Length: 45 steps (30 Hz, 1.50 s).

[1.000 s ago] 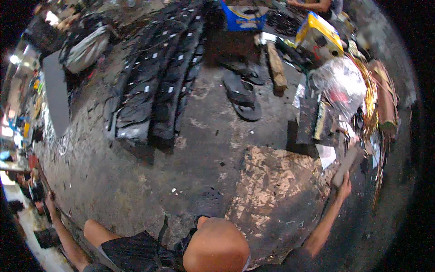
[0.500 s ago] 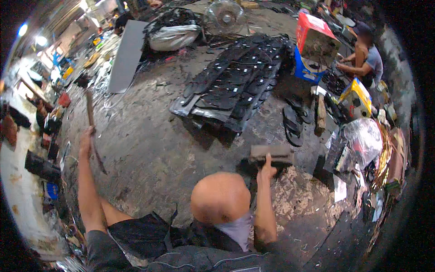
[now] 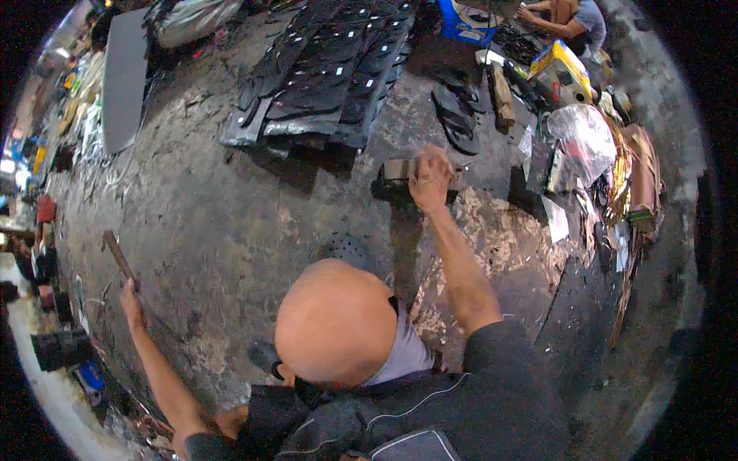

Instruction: The person sits on the floor and uses a knife to cut flip-flops from a large connected sheet of rubber material. They repeatedly slice along the outlines of the sandals, separating individual units and placing them aside.

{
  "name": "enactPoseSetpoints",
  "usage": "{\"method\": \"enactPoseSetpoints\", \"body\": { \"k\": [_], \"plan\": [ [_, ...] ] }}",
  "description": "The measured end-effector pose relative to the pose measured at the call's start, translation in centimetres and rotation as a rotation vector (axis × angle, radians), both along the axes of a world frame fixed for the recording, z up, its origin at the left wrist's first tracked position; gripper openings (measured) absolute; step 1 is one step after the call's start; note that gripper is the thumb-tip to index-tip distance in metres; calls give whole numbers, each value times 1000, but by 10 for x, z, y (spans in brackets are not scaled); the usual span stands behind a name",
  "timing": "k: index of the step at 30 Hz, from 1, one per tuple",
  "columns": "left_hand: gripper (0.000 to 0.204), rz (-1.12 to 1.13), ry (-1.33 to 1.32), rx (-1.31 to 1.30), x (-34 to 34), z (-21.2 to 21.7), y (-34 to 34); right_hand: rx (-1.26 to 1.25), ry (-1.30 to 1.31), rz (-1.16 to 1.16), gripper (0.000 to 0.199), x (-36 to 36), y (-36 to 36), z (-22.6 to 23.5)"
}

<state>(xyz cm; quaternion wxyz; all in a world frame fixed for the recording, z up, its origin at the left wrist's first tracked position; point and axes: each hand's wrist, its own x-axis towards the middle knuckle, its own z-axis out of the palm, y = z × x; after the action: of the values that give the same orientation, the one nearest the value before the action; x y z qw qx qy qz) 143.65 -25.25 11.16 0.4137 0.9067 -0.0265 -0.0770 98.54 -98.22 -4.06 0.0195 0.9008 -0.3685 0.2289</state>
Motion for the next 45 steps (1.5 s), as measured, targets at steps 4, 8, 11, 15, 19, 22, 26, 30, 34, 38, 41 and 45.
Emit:
{"method": "enactPoseSetpoints", "body": {
  "k": [4, 8, 11, 15, 19, 22, 26, 30, 34, 38, 41, 45],
  "plan": [
    [41, -45, 85, -158, -13, -67, -54, 277, 285, 377, 64, -64, -80, 0],
    [38, -46, -3, -19, -17, -54, -38, 342, 486, 440, 60, -33, -77, 28],
    [37, -136, -70, 82, -15, -36, -42, 326, 564, 471, 61, -25, -69, 38],
    [36, -208, -176, 169, -32, -10, -108, 307, 506, 488, 63, -52, -69, 37],
    [34, -289, -481, 281, -20, -10, -136, 315, 523, 450, 70, -31, -64, 48],
    [30, -406, -457, 266, -17, -4, -189, 417, 713, 418, 80, -20, -62, 69],
    [28, -533, -512, 345, -42, 29, -257, 261, 852, 428, 82, -33, -69, 55],
    [26, -593, -588, 375, -41, 47, -274, 168, 645, 511, 72, -41, -67, 37],
    [26, -720, -737, 446, -49, 58, -330, 510, 527, 297, 83, -54, -92, 46],
    [26, -959, -933, 462, -41, 84, -443, 832, -275, 208, 70, 7, -75, 121],
    [27, -1157, -1195, 382, -33, 71, -543, 710, -308, 355, 69, 68, -44, 171],
    [36, -1346, -1243, 161, -88, 30, -648, 692, -83, 352, 67, 117, -10, 184]
  ]
}}
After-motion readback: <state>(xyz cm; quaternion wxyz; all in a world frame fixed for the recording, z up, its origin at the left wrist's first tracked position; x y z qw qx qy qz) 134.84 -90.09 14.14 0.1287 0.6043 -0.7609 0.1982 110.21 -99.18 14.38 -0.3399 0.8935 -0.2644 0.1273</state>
